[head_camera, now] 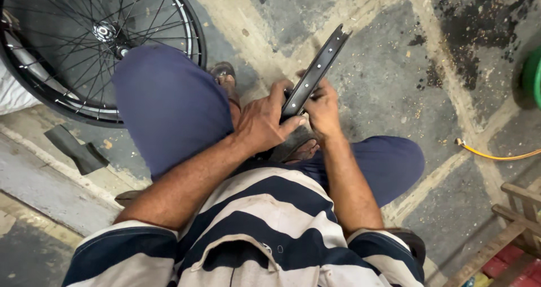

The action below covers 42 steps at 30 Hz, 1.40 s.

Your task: The person sits on the floor of a bicycle repair shop handling a spoked bicycle wheel. They hold the wheel on their lap, work at the hub and rim with their hands, and later hold the rim and manipulate its edge, with a removed tire lying nearby.

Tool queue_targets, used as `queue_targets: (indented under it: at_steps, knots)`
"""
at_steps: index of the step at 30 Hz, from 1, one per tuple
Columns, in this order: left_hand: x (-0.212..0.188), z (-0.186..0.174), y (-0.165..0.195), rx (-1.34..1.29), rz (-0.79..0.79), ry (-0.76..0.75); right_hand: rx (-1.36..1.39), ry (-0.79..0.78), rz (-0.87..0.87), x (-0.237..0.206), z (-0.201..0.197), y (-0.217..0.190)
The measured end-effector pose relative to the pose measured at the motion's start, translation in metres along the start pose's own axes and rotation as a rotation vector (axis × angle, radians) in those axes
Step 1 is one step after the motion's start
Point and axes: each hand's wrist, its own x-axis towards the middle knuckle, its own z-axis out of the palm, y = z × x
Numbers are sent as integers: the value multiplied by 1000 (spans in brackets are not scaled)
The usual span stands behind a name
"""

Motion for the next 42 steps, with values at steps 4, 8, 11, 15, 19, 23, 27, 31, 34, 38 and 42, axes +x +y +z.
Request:
queue_targets:
  at_steps: [4,8,11,15,19,23,27,31,34,38,42]
  knots:
    - [0,-1,-1,-12,-11,8,510,-76,-117,-4,-8,6]
    - [2,2,-1,13,48,13,117,25,-49,-3,-6,1]
    - [0,1,-2,0,-1,-8,222,8,49,-5,1,-11]
    - [-1,0,-3,-8,31,20,556,-132,-98,-8,8,-29]
    - [0,1,0,6,77,39,140,18,-15,-7,8,-29]
    - [0,-1,0,-16,10,2,336,30,4,-6,-1,-15]
    - [0,-2,1,8,16,-6,376,-36,-73,-5,-9,-4]
    - [0,-2,3,-50,-4,6,133,-38,-9,-5,-7,-6]
    - [1,-3,3,-32,-33,25,451,-130,-42,-7,-3,-16]
    - [2,-3,3,-15,-33,-13,257,-17,-35,-6,7,-30]
    - [1,-3,2,-32,-32,0,141,-72,17,-9,9,-38]
